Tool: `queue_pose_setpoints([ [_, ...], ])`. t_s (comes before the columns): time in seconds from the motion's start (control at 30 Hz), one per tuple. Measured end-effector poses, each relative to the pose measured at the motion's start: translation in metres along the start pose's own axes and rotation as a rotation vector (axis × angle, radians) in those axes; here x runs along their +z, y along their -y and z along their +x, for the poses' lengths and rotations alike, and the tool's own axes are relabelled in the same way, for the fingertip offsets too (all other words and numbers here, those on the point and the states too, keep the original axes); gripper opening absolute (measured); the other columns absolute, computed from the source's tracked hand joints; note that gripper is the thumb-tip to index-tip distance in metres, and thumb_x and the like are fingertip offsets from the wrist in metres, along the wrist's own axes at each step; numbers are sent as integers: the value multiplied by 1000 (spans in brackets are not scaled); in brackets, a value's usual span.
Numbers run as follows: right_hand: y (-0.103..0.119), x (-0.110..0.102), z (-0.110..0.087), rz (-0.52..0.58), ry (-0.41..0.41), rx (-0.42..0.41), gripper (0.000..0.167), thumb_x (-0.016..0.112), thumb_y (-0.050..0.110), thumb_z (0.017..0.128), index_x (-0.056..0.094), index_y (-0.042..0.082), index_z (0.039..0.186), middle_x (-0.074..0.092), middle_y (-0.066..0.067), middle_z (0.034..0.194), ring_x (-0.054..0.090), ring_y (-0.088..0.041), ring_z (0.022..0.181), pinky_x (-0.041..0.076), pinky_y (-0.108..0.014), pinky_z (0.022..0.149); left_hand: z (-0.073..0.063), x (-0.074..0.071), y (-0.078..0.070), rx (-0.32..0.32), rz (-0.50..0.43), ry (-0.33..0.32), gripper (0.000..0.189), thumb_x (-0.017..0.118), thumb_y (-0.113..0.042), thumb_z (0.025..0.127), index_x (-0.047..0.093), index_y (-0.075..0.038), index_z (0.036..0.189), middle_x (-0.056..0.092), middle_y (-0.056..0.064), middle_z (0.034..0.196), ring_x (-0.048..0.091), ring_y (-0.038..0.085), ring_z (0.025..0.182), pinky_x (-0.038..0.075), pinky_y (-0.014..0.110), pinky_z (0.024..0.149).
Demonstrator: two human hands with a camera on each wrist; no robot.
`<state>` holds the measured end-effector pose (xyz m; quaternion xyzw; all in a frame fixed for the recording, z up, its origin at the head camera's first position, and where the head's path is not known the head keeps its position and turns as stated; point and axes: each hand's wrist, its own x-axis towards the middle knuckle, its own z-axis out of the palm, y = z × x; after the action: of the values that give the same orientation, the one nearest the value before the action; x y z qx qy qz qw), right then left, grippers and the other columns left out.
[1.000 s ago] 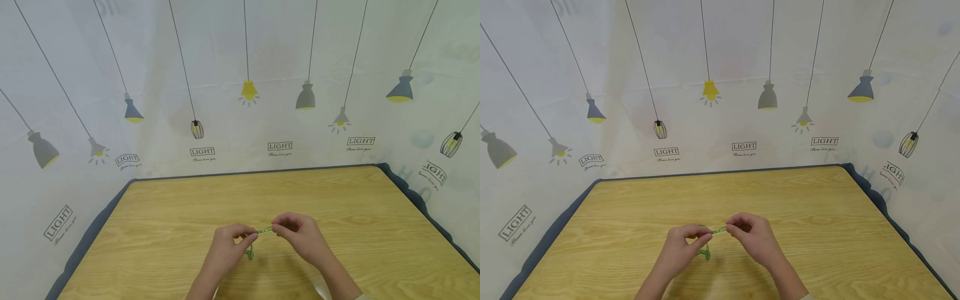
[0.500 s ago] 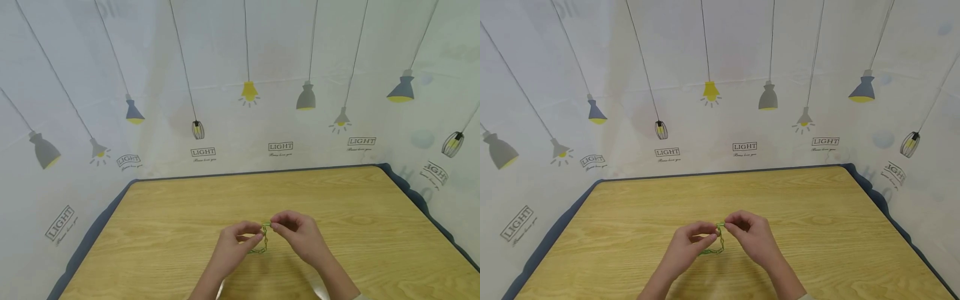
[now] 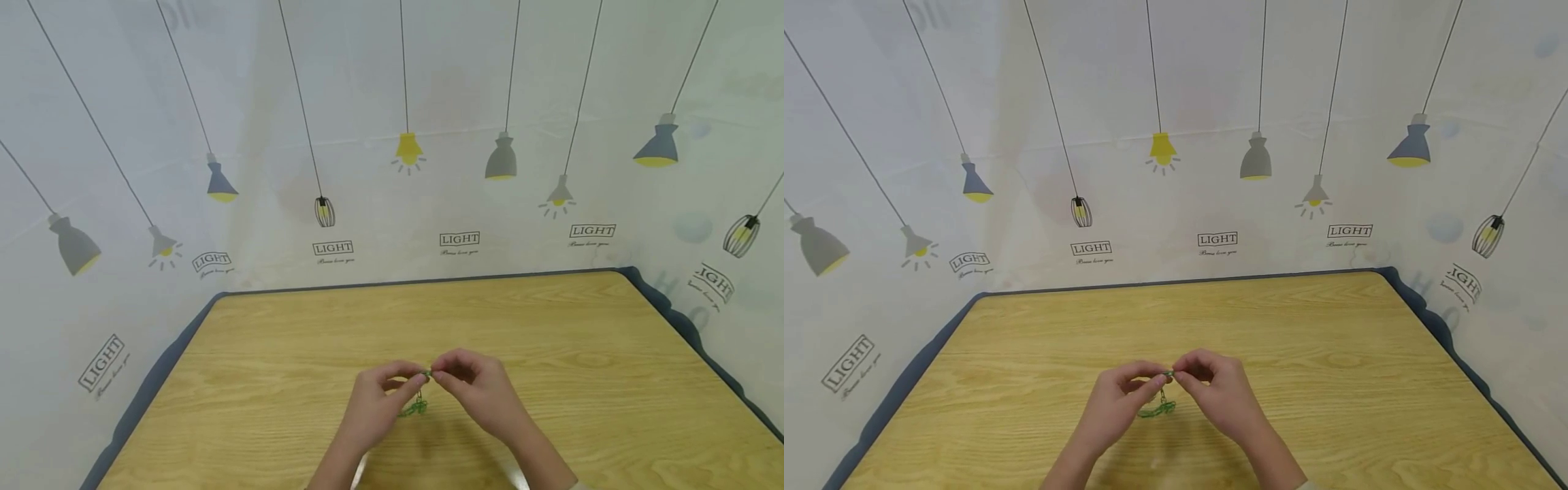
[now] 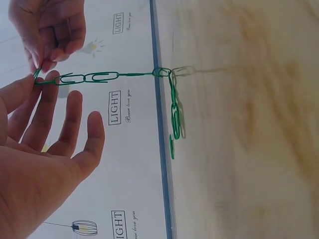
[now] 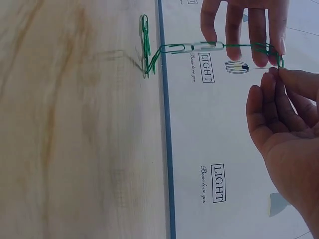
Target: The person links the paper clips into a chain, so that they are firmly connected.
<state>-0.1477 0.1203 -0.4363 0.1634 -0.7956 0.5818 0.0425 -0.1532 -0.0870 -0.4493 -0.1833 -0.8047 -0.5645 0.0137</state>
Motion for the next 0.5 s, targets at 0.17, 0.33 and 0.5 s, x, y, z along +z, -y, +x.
queue_pose_setpoints([
  [0.17,2,-1,1,-25,19,1,10,76,17,100,76,8,105,78,-9,102,73,-12,93,60,-22,83,1,-5,0,-4,13,-17,22,72,-35,103,82,-17,110,82,-1,112,73,20,112,60,42,100],
  [0.33,4,-5,9,-85,92,-13,10,74,18,102,76,9,106,78,-5,102,73,-15,94,59,-23,81,0,-8,1,-19,11,-21,24,70,-35,104,81,-15,112,81,0,115,72,22,114,59,46,102],
  [0.5,2,-12,28,-134,181,2,15,70,19,104,74,7,112,77,-8,107,70,-15,95,59,-25,80,-1,-13,4,-60,-23,-61,25,71,-36,103,81,-15,112,81,3,117,73,23,114,60,47,100],
])
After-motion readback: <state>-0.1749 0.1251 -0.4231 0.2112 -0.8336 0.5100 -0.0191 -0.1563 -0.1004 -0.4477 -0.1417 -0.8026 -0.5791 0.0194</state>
